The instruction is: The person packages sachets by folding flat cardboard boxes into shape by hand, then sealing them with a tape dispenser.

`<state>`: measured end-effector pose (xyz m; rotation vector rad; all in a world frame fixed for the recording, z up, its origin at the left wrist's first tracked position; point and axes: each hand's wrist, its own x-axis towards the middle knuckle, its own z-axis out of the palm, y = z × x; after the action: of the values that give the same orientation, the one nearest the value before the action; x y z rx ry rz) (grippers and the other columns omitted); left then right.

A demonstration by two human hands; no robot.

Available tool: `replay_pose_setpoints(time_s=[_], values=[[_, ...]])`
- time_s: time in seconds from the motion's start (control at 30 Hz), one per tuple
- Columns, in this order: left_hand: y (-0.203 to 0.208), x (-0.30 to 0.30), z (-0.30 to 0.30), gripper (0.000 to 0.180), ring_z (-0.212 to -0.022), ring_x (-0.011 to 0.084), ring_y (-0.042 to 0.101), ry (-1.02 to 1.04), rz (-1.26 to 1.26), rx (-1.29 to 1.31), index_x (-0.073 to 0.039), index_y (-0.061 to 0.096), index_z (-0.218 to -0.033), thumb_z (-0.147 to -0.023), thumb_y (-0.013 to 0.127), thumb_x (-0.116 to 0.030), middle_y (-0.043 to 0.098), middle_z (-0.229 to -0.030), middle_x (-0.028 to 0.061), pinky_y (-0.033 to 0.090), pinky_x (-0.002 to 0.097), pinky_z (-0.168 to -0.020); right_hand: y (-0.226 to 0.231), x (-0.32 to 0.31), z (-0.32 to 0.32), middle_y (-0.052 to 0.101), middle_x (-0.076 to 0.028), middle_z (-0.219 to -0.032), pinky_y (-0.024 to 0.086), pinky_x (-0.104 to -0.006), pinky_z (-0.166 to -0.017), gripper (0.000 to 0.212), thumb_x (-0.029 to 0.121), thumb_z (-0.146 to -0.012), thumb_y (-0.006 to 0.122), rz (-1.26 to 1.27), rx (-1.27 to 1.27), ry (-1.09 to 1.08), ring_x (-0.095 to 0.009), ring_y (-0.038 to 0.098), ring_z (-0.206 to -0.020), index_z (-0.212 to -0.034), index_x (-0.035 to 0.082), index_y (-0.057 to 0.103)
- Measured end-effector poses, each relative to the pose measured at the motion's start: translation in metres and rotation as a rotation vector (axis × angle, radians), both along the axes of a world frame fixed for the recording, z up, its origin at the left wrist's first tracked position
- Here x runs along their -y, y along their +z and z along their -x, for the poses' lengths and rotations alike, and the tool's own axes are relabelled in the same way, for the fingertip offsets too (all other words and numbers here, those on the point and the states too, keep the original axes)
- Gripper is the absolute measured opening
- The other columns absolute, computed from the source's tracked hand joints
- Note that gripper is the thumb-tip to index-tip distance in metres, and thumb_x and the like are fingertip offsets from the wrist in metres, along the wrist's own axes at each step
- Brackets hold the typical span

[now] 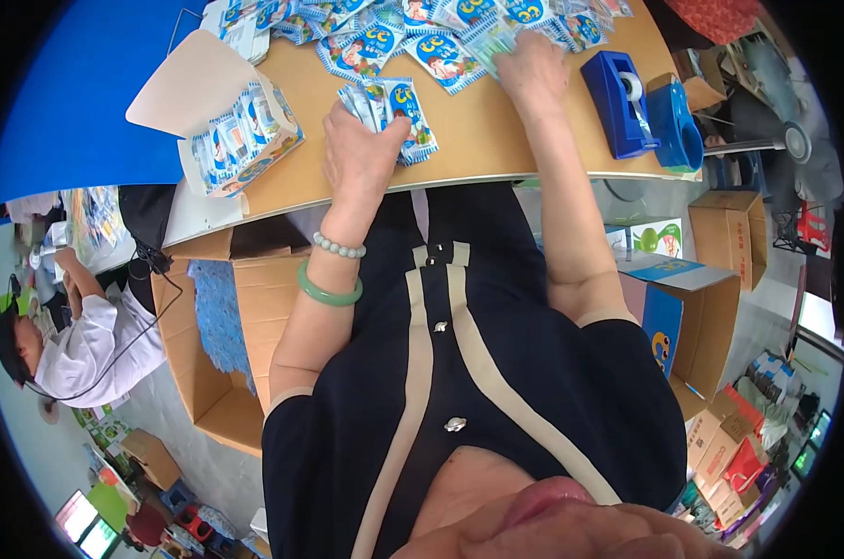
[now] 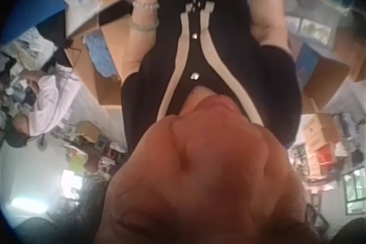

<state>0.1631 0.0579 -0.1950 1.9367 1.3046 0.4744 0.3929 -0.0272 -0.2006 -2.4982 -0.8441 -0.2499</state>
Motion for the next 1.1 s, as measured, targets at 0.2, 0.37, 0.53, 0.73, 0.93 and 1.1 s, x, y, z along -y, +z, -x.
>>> replay_pose_setpoints(time_s=[0.2, 0.37, 0.53, 0.73, 0.93, 1.1], values=[[0.007, 0.006, -0.003, 0.078, -0.115, 0.0389, 0.055, 0.026, -0.006, -0.043, 0.005, 0.048, -0.128, -0.069, 0.079, -0.035, 0.055, -0.122, 0.0234, 0.046, 0.0468, -0.096, 0.001, 0.016, -0.008, 0.07, -0.009, -0.089, 0.052, -0.0329, -0.073, 0.031, 0.017, -0.074, 0.073, 0.066, -0.04, -0.137, -0.018, 0.067, -0.082, -0.1, 0.001, 0.068], [0.01, 0.008, 0.0, 0.077, -0.113, 0.0392, 0.056, 0.044, -0.069, -0.022, 0.005, 0.048, -0.127, -0.069, 0.079, -0.035, 0.056, -0.12, 0.0232, 0.047, 0.047, -0.096, 0.009, 0.021, -0.003, 0.07, -0.019, -0.106, 0.051, -0.0437, -0.085, 0.052, 0.03, -0.073, 0.074, -0.392, -0.832, 0.249, -0.033, 0.068, -0.099, -0.114, -0.001, 0.063], [0.003, 0.006, -0.004, 0.076, -0.112, 0.0393, 0.057, 0.013, -0.031, 0.029, 0.005, 0.049, -0.126, -0.069, 0.079, -0.036, 0.056, -0.119, 0.023, 0.047, 0.0467, -0.095, -0.007, -0.053, 0.044, 0.07, -0.019, -0.104, 0.051, -0.042, -0.085, 0.058, 0.036, -0.073, 0.075, 0.204, -0.034, 0.041, -0.032, 0.069, -0.096, -0.116, -0.001, 0.062], [0.011, 0.006, 0.002, 0.076, -0.111, 0.0393, 0.057, 0.04, -0.051, -0.016, 0.005, 0.05, -0.124, -0.068, 0.079, -0.036, 0.057, -0.118, 0.0234, 0.047, 0.0462, -0.095, 0.024, -0.048, 0.046, 0.07, -0.019, -0.103, 0.051, -0.0424, -0.084, 0.056, 0.038, -0.074, 0.072, 0.224, -0.27, 0.066, -0.033, 0.068, -0.095, -0.116, 0.003, 0.062], [0.008, 0.004, -0.001, 0.076, -0.112, 0.0396, 0.057, 0.033, -0.043, -0.02, 0.006, 0.05, -0.122, -0.068, 0.079, -0.039, 0.057, -0.119, 0.0249, 0.048, 0.0456, -0.095, 0.021, -0.04, 0.039, 0.07, -0.018, -0.107, 0.052, -0.0429, -0.083, 0.05, 0.037, -0.077, 0.068, 0.258, -0.369, 0.202, -0.034, 0.068, -0.098, -0.117, 0.008, 0.061], [0.007, 0.003, 0.003, 0.077, -0.114, 0.0392, 0.057, 0.041, 0.013, -0.013, 0.007, 0.051, -0.121, -0.068, 0.079, -0.042, 0.057, -0.12, 0.0255, 0.048, 0.0453, -0.095, 0.026, -0.008, 0.086, 0.07, -0.018, -0.104, 0.052, -0.0431, -0.081, 0.043, 0.038, -0.084, 0.065, 0.154, -0.205, 0.193, -0.034, 0.068, -0.092, -0.115, 0.009, 0.061]])
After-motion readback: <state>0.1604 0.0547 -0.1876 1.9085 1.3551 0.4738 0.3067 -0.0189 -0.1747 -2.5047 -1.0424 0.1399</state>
